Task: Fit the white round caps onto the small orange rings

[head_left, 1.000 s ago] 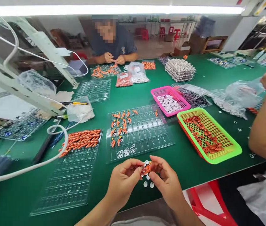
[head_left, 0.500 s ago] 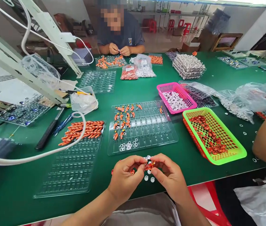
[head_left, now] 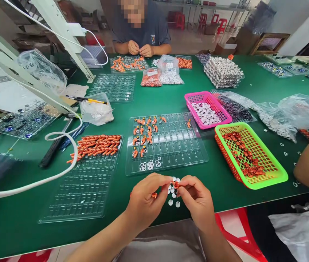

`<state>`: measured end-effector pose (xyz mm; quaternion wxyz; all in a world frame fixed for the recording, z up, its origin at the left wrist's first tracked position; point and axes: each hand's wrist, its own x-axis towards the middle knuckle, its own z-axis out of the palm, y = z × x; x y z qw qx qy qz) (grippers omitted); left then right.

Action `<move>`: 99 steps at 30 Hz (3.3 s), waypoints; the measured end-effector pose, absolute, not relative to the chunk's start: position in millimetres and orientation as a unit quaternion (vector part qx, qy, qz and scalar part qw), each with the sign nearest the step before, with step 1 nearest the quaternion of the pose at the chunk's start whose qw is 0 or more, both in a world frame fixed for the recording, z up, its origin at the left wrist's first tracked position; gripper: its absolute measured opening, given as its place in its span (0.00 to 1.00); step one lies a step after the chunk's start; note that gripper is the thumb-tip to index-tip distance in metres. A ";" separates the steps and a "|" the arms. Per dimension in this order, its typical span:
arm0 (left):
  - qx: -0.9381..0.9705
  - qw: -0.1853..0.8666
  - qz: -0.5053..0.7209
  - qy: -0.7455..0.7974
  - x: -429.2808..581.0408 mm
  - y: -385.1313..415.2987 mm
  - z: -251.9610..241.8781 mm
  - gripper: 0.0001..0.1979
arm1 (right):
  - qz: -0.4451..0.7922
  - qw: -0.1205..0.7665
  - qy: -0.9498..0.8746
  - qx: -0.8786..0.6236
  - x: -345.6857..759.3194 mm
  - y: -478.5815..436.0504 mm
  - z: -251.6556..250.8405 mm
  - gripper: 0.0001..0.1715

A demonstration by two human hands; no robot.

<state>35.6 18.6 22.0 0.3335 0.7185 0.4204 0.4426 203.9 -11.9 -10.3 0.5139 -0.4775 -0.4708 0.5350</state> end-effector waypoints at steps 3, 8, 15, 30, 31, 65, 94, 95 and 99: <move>0.733 0.314 0.458 0.393 32.9 17.6 19.4 0.17 | 0.536 0.528 -0.457 -0.475 200.3 -12.2 -13.3 0.04; 0.740 0.284 0.447 0.414 31.1 11.8 20.0 0.18 | 0.546 0.540 -0.453 -0.453 200.7 -8.7 -13.2 0.06; 0.721 0.355 0.427 0.414 28.9 3.5 15.2 0.13 | 0.567 0.539 -0.433 -0.448 201.0 -5.6 -9.1 0.06; 0.758 0.463 0.276 0.367 18.3 27.5 31.6 0.13 | 0.478 0.449 -0.622 -0.428 220.7 -3.1 7.8 0.11; 0.750 0.472 0.272 0.374 19.4 28.3 32.3 0.12 | 0.472 0.445 -0.627 -0.433 220.6 -3.2 8.3 0.13; 0.707 0.426 0.406 0.392 38.0 23.0 15.0 0.10 | 0.565 0.424 -0.553 -0.442 216.5 -11.7 8.0 0.04; 0.452 0.666 0.338 0.487 50.9 21.3 16.6 0.05 | 0.437 0.504 -0.535 -0.518 201.0 -19.4 -3.6 0.03; 0.449 0.663 0.345 0.489 52.4 21.8 16.7 0.04 | 0.412 0.506 -0.559 -0.512 200.2 -18.9 -3.8 0.04; 0.441 0.663 0.355 0.490 57.6 22.7 18.3 0.07 | 0.340 0.507 -0.605 -0.511 199.6 -18.1 -2.9 0.07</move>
